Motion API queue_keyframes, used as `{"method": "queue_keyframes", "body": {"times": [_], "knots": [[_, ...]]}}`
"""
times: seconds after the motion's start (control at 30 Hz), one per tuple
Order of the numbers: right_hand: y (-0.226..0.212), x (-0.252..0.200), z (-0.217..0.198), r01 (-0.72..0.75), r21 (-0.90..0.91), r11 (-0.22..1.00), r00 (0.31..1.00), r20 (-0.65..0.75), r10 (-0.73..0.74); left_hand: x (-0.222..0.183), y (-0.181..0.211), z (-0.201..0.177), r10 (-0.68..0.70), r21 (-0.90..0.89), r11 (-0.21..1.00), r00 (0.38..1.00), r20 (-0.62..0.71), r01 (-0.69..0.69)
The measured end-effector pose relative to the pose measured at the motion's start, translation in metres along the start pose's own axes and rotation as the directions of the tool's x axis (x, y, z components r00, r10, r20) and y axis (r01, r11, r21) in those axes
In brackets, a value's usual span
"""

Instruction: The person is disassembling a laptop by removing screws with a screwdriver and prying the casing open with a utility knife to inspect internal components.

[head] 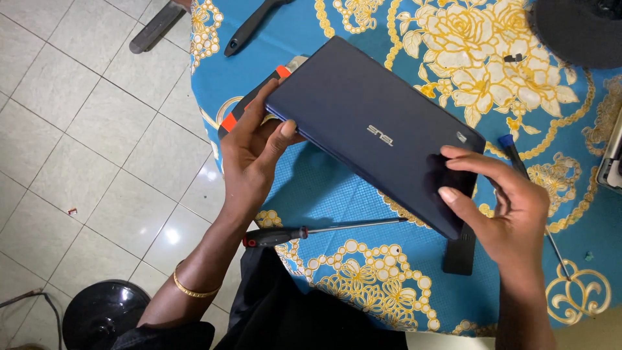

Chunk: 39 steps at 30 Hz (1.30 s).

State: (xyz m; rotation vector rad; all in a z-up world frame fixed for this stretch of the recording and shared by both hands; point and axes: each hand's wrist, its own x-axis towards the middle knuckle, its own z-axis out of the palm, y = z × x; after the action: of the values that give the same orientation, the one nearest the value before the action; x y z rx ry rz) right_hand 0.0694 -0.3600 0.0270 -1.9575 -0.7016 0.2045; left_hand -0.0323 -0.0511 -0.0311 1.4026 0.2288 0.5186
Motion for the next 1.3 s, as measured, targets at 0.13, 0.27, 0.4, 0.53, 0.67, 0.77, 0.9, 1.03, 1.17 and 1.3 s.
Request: {"method": "queue_keyframes", "body": {"times": [0.13,0.27,0.4,0.53,0.67,0.77,0.9,1.03,1.17,1.3], "knots": [[-0.006,0.016,0.003,0.116,-0.212,0.970,0.980,0.182,-0.077,-0.005,-0.004,-0.001,-0.084,-0.062,0.995,0.996,-0.044,0.081],[-0.015,0.038,0.014,0.168,-0.307,0.937,0.960,0.265,-0.085,-0.009,-0.004,0.001,-0.105,-0.107,0.989,0.992,-0.063,0.098],[-0.016,0.050,0.021,0.255,-0.427,0.867,0.914,0.399,-0.072,-0.014,-0.001,0.000,-0.096,-0.085,0.992,0.993,-0.065,0.090],[-0.009,0.056,0.019,0.336,-0.514,0.789,0.898,0.427,-0.104,-0.014,0.001,0.001,-0.118,-0.077,0.991,0.992,-0.054,0.113],[-0.009,0.058,0.016,0.379,-0.461,0.802,0.897,0.396,-0.197,-0.010,-0.005,0.001,-0.100,-0.090,0.991,0.994,-0.054,0.095],[-0.007,0.057,0.018,0.397,-0.450,0.800,0.896,0.378,-0.232,-0.006,-0.008,0.001,-0.108,-0.075,0.992,0.988,-0.108,0.100],[-0.004,0.053,0.019,0.407,-0.447,0.797,0.899,0.353,-0.261,0.001,-0.016,0.003,-0.271,-0.204,0.947,0.959,-0.085,0.249],[-0.010,0.059,0.013,0.398,-0.416,0.818,0.901,0.345,-0.263,0.004,-0.005,0.008,-0.315,-0.119,0.946,0.944,-0.098,0.303],[-0.015,0.085,-0.016,0.317,-0.367,0.874,0.910,0.377,-0.172,0.007,-0.013,0.002,-0.255,-0.081,0.965,0.964,-0.075,0.249],[-0.016,0.113,-0.048,0.208,-0.321,0.924,0.914,0.400,-0.067,0.009,-0.009,0.001,-0.237,-0.143,0.963,0.971,-0.030,0.230]]}}
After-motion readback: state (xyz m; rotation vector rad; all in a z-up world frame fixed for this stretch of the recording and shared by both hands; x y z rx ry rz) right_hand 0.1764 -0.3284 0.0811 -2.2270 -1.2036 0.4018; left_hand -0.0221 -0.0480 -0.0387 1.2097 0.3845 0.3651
